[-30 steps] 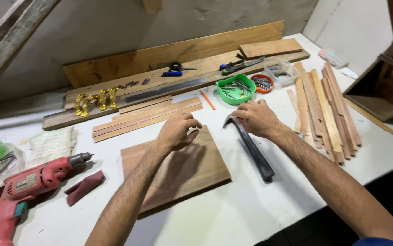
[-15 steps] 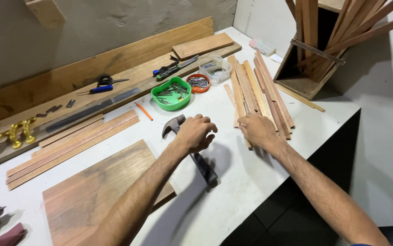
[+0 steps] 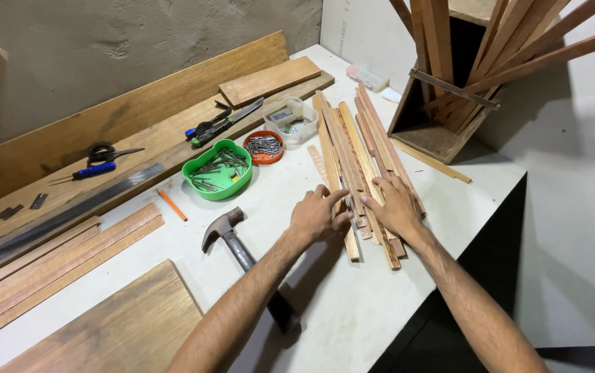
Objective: Assembling and aligning wooden strips to form a structure on a workbench using tools.
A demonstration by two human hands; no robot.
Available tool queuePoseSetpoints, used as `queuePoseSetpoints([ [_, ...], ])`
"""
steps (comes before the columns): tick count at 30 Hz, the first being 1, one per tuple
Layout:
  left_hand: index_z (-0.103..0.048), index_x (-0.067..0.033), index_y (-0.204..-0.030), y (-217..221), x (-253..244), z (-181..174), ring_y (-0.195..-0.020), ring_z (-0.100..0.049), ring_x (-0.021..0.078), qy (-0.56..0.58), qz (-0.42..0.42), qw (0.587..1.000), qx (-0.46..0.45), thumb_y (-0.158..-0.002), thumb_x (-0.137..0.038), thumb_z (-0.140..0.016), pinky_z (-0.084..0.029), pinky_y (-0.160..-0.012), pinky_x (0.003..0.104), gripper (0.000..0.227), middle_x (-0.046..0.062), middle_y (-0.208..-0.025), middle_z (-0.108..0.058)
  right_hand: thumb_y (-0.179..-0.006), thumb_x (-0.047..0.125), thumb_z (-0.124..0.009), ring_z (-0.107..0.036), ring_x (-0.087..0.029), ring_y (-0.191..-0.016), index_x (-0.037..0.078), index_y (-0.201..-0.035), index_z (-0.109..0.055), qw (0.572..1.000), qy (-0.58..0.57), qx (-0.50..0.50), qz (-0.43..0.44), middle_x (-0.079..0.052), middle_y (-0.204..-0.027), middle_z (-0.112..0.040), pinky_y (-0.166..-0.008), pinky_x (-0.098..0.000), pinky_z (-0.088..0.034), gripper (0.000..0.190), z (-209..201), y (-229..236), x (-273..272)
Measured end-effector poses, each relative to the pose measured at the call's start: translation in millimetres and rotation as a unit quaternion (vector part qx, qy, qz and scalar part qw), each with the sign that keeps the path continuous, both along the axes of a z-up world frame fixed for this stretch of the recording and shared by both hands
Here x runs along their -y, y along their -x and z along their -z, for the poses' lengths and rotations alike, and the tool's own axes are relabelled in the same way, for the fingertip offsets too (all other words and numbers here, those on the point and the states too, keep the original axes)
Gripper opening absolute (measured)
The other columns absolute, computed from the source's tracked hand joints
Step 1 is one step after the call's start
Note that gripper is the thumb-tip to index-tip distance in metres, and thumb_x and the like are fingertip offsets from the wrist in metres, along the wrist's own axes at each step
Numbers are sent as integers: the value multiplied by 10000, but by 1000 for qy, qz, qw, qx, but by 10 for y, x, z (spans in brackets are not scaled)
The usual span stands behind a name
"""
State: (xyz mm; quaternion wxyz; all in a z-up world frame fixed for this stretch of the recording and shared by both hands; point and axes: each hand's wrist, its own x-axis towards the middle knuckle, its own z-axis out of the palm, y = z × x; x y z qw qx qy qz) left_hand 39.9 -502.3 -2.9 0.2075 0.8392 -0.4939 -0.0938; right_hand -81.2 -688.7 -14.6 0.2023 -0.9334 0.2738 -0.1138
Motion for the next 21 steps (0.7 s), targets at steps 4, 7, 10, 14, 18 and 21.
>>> queuePoseSetpoints([
  [4, -545, -262, -1432, -25, 161, 75, -1151, -583, 307, -43, -16, 999, -20, -930, -576, -649, -567, -915, 458, 601, 160, -1283, -541, -929, 416, -760, -480, -406, -1347, 9, -1338, -606, 995, 56, 68, -53, -252, -1457, -488, -1070, -559, -428, 597, 453, -72, 324],
  [7, -588, -219, -1402, -110, 203, 157, -1126, -602, 294, -19, -12, 999, -37, -902, -520, -721, -571, -929, 436, 599, 165, -1237, -573, -908, 355, -754, -514, -385, -1338, 32, -1286, -652, 989, 92, 99, -57, -206, -1375, -586, -1069, -548, -448, 508, 526, -71, 308],
  [10, -606, -169, -1379, -211, 221, 175, -1079, -648, 305, 4, -10, 997, -70, -860, -486, -794, -574, -948, 427, 637, 178, -1196, -614, -909, 307, -736, -646, -292, -1175, 26, -1270, -664, 988, 36, 144, -29, -173, -1264, -666, -1008, -457, -539, 463, 569, -53, 272],
  [14, -561, -105, -1379, -316, 235, 257, -1069, -707, 273, 54, -36, 981, -181, -756, -416, -871, -598, -929, 413, 762, 152, -1176, -692, -889, 300, -796, -650, -207, -839, 43, -1200, -712, 977, 31, 209, -21, -110, -1135, -723, -753, -350, -563, 412, 375, 17, 121],
  [18, -511, -73, -1412, -343, 224, 212, -1077, -723, 272, 61, -62, 973, -212, -649, -419, -930, -609, -928, 425, 937, 162, -1190, -707, -830, 308, -859, -529, -108, -586, 60, -1169, -746, 977, 14, 214, 0, -78, -1014, -733, -553, -301, -486, 436, 312, 38, 100],
  [21, -504, -60, -1404, -377, 207, 232, -1121, -701, 275, 71, -49, 974, -212, -629, -433, -950, -585, -956, 439, 969, 181, -1215, -705, -845, 273, -855, -541, -83, -568, 62, -1153, -748, 974, -7, 226, 10, -70, -1006, -726, -544, -268, -480, 388, 303, 46, 87],
])
